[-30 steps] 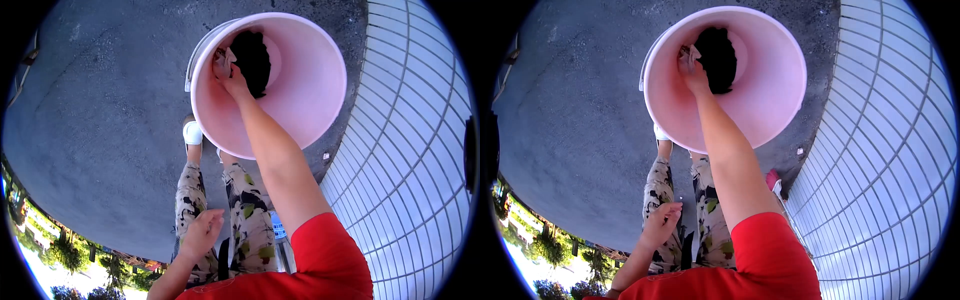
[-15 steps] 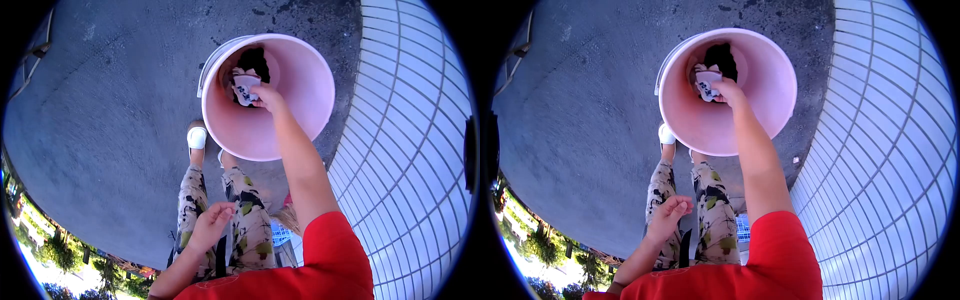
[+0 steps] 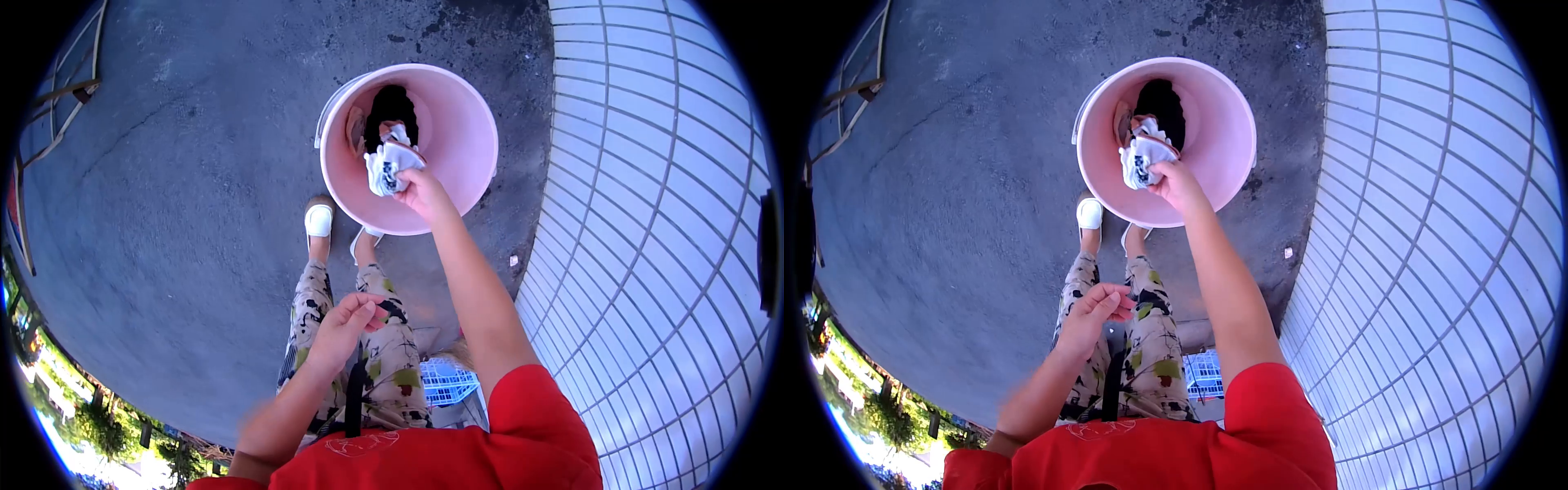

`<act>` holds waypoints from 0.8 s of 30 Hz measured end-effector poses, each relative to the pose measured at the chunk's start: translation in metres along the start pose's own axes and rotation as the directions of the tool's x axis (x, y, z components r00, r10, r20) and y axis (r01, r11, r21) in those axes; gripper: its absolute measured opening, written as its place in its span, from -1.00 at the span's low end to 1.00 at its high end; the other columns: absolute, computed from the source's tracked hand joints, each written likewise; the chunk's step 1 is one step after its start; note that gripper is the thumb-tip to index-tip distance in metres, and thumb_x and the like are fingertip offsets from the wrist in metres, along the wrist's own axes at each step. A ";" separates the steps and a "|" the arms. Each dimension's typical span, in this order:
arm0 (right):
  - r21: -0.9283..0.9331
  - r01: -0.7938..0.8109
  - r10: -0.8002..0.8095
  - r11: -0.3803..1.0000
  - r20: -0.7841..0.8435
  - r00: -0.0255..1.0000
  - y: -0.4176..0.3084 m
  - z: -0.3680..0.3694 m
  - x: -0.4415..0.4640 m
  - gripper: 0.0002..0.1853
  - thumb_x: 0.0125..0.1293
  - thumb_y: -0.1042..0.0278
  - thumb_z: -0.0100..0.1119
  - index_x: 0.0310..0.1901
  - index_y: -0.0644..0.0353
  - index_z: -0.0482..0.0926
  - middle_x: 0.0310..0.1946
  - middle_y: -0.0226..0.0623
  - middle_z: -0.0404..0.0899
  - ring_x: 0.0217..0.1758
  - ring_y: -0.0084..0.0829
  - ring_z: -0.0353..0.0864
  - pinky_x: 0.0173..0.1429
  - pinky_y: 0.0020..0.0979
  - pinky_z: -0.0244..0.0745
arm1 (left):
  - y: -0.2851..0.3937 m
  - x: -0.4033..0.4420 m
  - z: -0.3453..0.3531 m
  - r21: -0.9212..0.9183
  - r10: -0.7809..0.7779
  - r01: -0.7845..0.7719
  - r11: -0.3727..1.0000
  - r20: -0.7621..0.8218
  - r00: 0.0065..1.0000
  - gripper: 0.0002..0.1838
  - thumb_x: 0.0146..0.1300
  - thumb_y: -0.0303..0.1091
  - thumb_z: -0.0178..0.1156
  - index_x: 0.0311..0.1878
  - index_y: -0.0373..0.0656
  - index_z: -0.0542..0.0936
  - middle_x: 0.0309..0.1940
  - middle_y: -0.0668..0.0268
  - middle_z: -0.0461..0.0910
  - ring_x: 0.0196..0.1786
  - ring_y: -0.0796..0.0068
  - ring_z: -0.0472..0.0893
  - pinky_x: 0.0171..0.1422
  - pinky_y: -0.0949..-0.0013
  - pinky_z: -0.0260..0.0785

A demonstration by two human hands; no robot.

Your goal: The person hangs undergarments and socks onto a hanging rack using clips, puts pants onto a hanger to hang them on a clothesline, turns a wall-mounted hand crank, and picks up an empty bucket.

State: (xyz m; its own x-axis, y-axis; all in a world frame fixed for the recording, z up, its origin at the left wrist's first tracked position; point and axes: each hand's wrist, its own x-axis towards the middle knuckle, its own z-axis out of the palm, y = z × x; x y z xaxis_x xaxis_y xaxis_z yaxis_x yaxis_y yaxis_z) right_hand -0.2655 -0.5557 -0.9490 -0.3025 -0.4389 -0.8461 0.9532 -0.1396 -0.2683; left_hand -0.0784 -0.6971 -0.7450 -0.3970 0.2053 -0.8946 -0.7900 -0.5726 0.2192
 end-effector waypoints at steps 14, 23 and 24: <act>-0.176 -0.133 0.090 0.975 -0.235 0.968 0.092 -0.050 0.255 -0.60 0.14 0.33 0.20 0.02 0.26 0.46 -0.35 -0.21 0.58 -0.35 -0.35 0.59 -0.44 -0.36 0.47 | -0.076 0.057 -0.085 -0.101 -0.253 0.235 0.967 -0.233 0.939 -0.73 0.44 -0.29 -0.06 0.01 -0.23 0.51 -0.23 0.26 0.60 -0.20 0.47 0.58 -0.03 0.42 0.39; 0.281 -0.132 0.113 0.950 0.082 0.990 0.024 -0.004 0.040 -0.62 0.21 0.41 0.05 0.06 0.35 0.43 -0.07 -0.16 0.58 -0.02 -0.32 0.61 0.13 -0.23 0.52 | 0.010 0.051 -0.027 -0.184 -0.009 -0.020 0.983 -0.153 0.988 -0.51 0.44 -0.14 -0.04 0.30 -0.22 0.26 0.05 0.22 0.48 0.02 0.47 0.50 0.07 0.38 0.36; 0.284 -0.101 0.069 0.953 0.119 0.990 0.021 0.004 0.005 -0.61 0.19 0.42 0.04 0.07 0.35 0.43 -0.07 -0.17 0.58 -0.01 -0.34 0.60 0.12 -0.25 0.52 | 0.020 0.050 -0.020 -0.203 0.045 -0.079 0.976 -0.171 0.984 -0.43 0.41 -0.06 -0.02 0.34 -0.21 0.20 0.12 0.20 0.43 0.09 0.43 0.47 0.10 0.34 0.35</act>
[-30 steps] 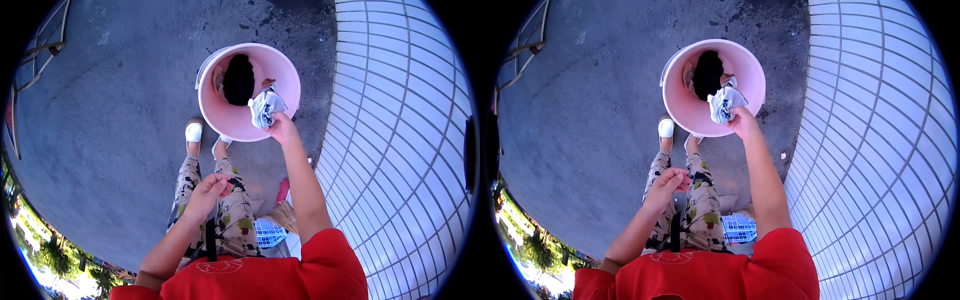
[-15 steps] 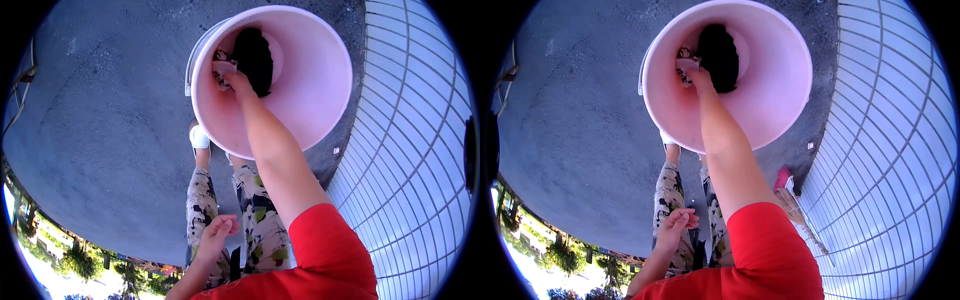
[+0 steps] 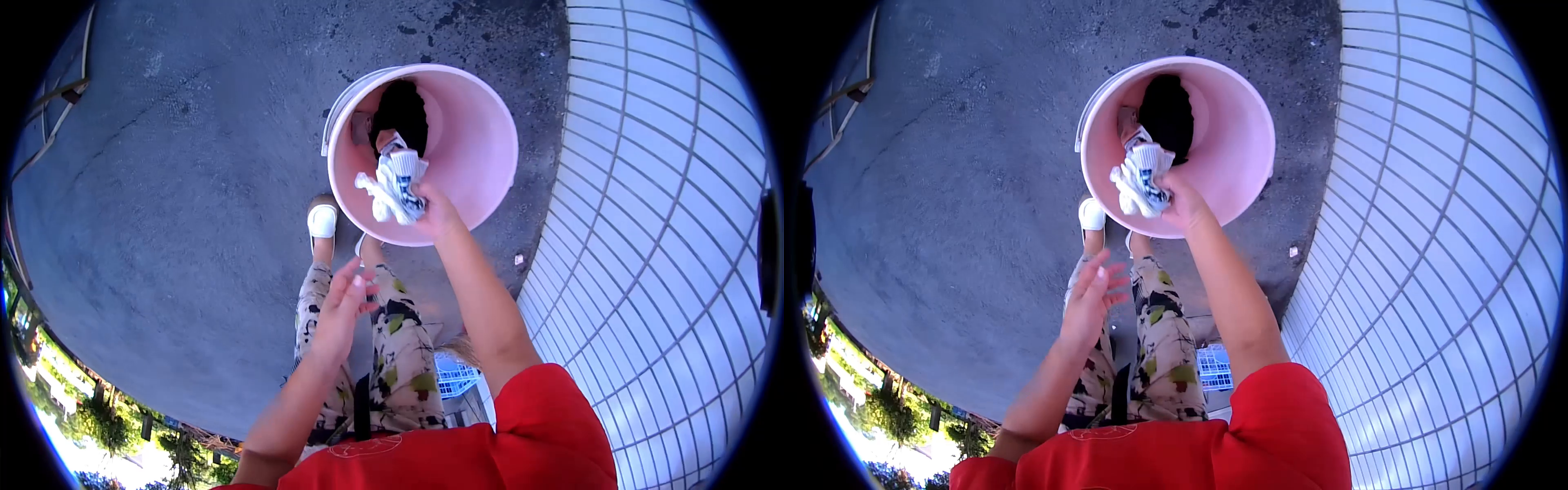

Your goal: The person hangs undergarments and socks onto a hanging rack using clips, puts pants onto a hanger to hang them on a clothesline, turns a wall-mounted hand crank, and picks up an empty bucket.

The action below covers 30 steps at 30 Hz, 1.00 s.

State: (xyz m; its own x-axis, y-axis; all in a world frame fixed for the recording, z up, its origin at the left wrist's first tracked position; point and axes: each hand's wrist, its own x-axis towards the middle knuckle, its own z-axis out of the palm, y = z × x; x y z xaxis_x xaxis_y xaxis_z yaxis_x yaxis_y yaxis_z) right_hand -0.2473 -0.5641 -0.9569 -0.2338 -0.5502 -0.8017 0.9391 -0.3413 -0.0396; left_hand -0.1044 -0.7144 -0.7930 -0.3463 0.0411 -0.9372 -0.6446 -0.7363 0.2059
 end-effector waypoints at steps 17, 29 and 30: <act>-0.657 0.480 -0.434 0.582 0.249 0.866 0.031 0.230 -0.354 -0.62 0.31 0.33 0.21 0.10 0.29 0.43 -0.11 -0.42 0.51 -0.16 -0.65 0.46 -0.03 -0.52 0.41 | 0.098 -0.198 0.081 -0.164 0.293 -0.243 0.956 0.529 0.797 -0.58 0.12 -0.28 0.34 0.00 -0.26 0.49 -0.16 0.23 0.59 -0.10 0.44 0.60 0.04 0.36 0.46; -0.947 0.318 -0.580 -0.041 0.282 0.764 0.059 0.208 -0.405 -0.69 0.23 0.18 0.27 -0.20 0.28 0.56 -0.37 -0.37 0.51 -0.45 -0.57 0.46 -0.35 -0.53 0.35 | 0.040 -0.251 0.064 0.026 -0.081 0.081 0.996 0.584 0.808 -0.57 0.10 -0.50 0.25 0.08 -0.21 0.43 -0.15 0.23 0.59 -0.10 0.35 0.62 0.05 0.28 0.47; -0.877 0.349 -0.538 0.330 0.128 0.833 0.054 0.197 -0.390 -0.68 0.27 0.12 0.21 -0.20 0.26 0.56 -0.37 -0.40 0.51 -0.45 -0.60 0.45 -0.37 -0.56 0.33 | 0.041 -0.245 0.063 0.028 -0.087 0.087 0.996 0.578 0.811 -0.57 0.10 -0.50 0.25 0.08 -0.21 0.43 -0.15 0.23 0.59 -0.10 0.35 0.62 0.05 0.28 0.47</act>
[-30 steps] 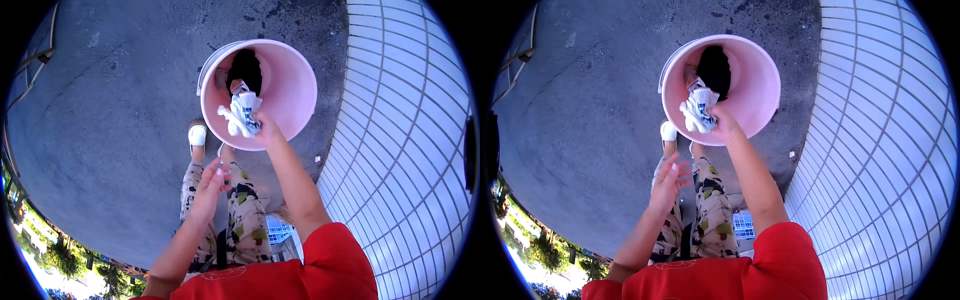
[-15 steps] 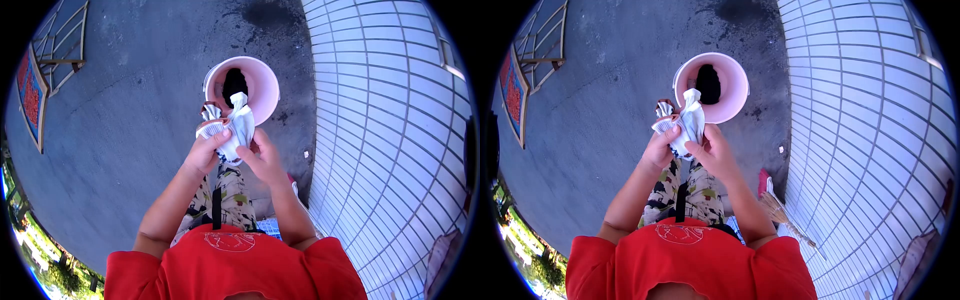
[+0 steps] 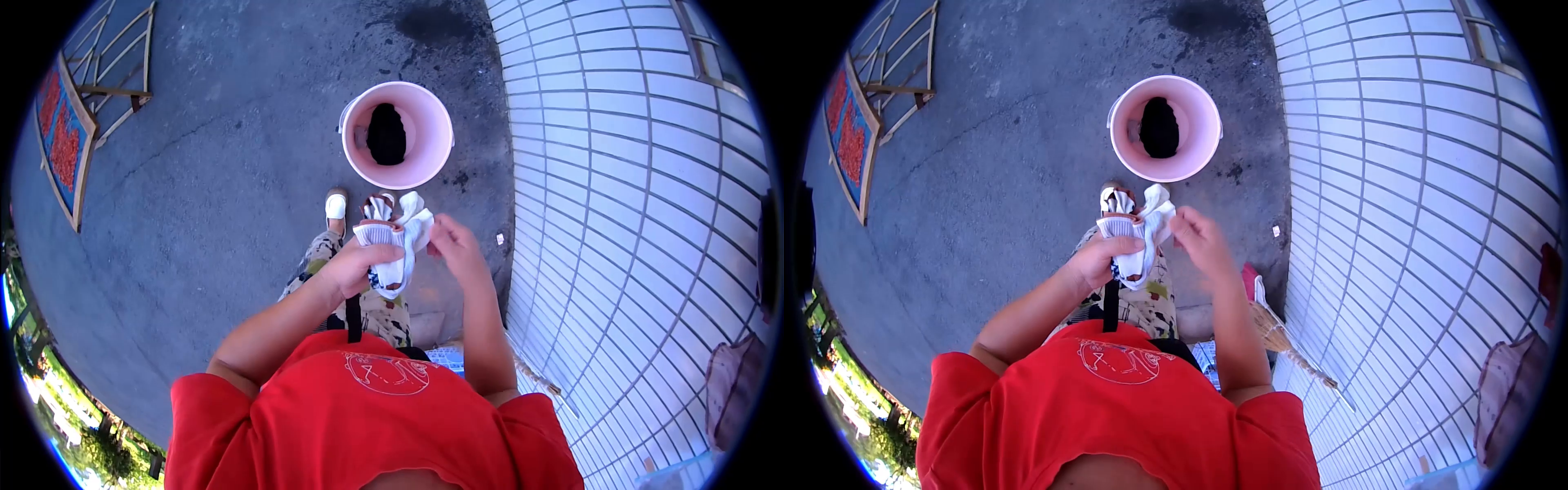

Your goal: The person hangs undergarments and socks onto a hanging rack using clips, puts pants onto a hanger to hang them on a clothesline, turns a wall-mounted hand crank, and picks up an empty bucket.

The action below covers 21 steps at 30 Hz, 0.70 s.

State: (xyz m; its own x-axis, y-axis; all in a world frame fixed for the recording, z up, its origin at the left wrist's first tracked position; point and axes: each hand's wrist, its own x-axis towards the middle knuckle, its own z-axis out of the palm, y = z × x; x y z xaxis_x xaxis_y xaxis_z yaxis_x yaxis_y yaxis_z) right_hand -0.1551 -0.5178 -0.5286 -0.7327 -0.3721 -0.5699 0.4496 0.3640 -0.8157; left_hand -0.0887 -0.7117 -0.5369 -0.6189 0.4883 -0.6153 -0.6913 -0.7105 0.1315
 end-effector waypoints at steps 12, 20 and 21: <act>0.412 -0.385 0.446 0.826 -0.061 0.893 0.312 0.055 0.296 -0.69 0.31 0.13 0.10 -0.08 0.18 0.58 -0.30 -0.39 0.60 -0.35 -0.57 0.54 -0.32 -0.52 0.43 | 0.061 0.117 -0.072 0.017 0.196 -0.197 0.980 -0.224 0.955 -0.60 0.10 -0.44 0.24 0.04 -0.27 0.43 -0.21 0.19 0.60 -0.18 0.36 0.63 -0.05 0.32 0.49; -0.263 -0.225 0.242 0.938 0.033 0.970 0.411 0.119 0.463 -0.61 0.33 0.07 -0.09 0.01 0.10 0.58 -0.07 -0.10 0.61 0.06 -0.08 0.55 0.15 -0.26 0.43 | 0.071 0.205 -0.179 0.073 0.289 -0.284 0.956 -0.397 0.871 -0.45 0.06 -0.40 0.25 0.13 -0.37 0.36 -0.16 0.04 0.58 -0.10 0.24 0.63 0.03 0.26 0.50; -0.401 -0.164 0.207 0.901 0.067 0.976 0.416 0.125 0.477 -0.58 0.36 0.05 -0.18 0.00 0.08 0.59 -0.07 -0.12 0.61 0.06 -0.08 0.55 0.16 -0.24 0.42 | 0.066 0.210 -0.193 0.065 0.267 -0.265 0.962 -0.425 0.865 -0.42 0.05 -0.39 0.26 0.15 -0.35 0.35 -0.16 0.04 0.57 -0.09 0.23 0.63 0.02 0.25 0.51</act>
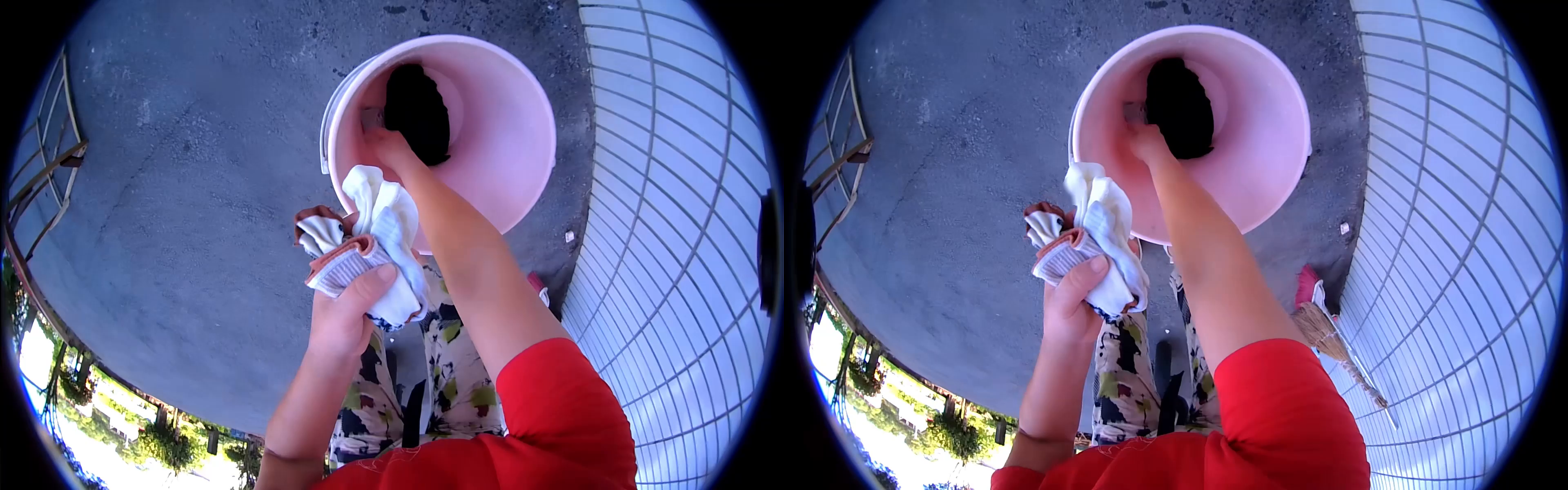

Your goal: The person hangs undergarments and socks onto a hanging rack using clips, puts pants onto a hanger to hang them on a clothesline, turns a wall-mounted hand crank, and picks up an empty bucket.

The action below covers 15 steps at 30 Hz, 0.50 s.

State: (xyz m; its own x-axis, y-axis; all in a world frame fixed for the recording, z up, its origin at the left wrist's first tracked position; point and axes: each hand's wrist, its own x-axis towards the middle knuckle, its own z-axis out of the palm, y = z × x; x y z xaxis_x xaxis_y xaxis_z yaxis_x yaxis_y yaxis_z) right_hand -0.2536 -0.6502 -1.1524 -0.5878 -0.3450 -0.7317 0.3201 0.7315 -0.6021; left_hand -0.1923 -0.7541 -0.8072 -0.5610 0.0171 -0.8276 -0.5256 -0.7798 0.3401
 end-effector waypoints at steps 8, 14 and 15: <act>-0.632 0.084 -0.274 0.771 -0.210 0.938 0.016 0.041 0.035 -0.67 0.36 0.15 -0.15 -0.12 0.07 0.62 -0.24 -0.26 0.65 -0.14 -0.17 0.62 -0.02 -0.28 0.46 | -0.039 0.030 -0.043 -0.007 -0.074 0.074 0.997 -0.113 0.991 -0.35 0.02 -0.36 0.29 0.20 -0.31 0.31 -0.12 -0.01 0.56 -0.08 0.18 0.63 0.01 0.22 0.53; 0.800 -0.144 0.332 0.582 -0.073 0.940 -0.003 -0.034 -0.061 -0.83 0.30 0.26 0.17 -0.24 0.19 0.55 -0.43 -0.38 0.52 -0.41 -0.52 0.46 -0.30 -0.51 0.34 | -0.022 0.007 -0.022 -0.076 -0.028 0.019 0.997 -0.129 0.991 -0.45 0.06 -0.39 0.25 0.13 -0.35 0.38 -0.16 0.06 0.58 -0.12 0.25 0.63 0.01 0.28 0.50; 0.896 -0.095 0.245 0.434 -0.016 0.969 -0.006 -0.048 -0.082 -0.83 0.29 0.29 0.16 -0.19 0.19 0.52 -0.41 -0.35 0.52 -0.41 -0.50 0.47 -0.29 -0.49 0.36 | -0.016 0.001 -0.018 -0.121 -0.039 0.026 0.992 -0.098 0.994 -0.50 0.06 -0.42 0.25 0.09 -0.35 0.41 -0.18 0.10 0.59 -0.12 0.30 0.63 0.00 0.31 0.49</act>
State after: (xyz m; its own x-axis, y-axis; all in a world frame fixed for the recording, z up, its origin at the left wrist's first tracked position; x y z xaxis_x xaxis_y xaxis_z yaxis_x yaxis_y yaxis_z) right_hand -0.2431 -0.5977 -1.0735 -0.5034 -0.1460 -0.8516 0.8603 -0.1768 -0.4782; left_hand -0.1727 -0.7529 -0.8220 -0.4751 -0.0142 -0.8798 -0.4589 -0.8492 0.2615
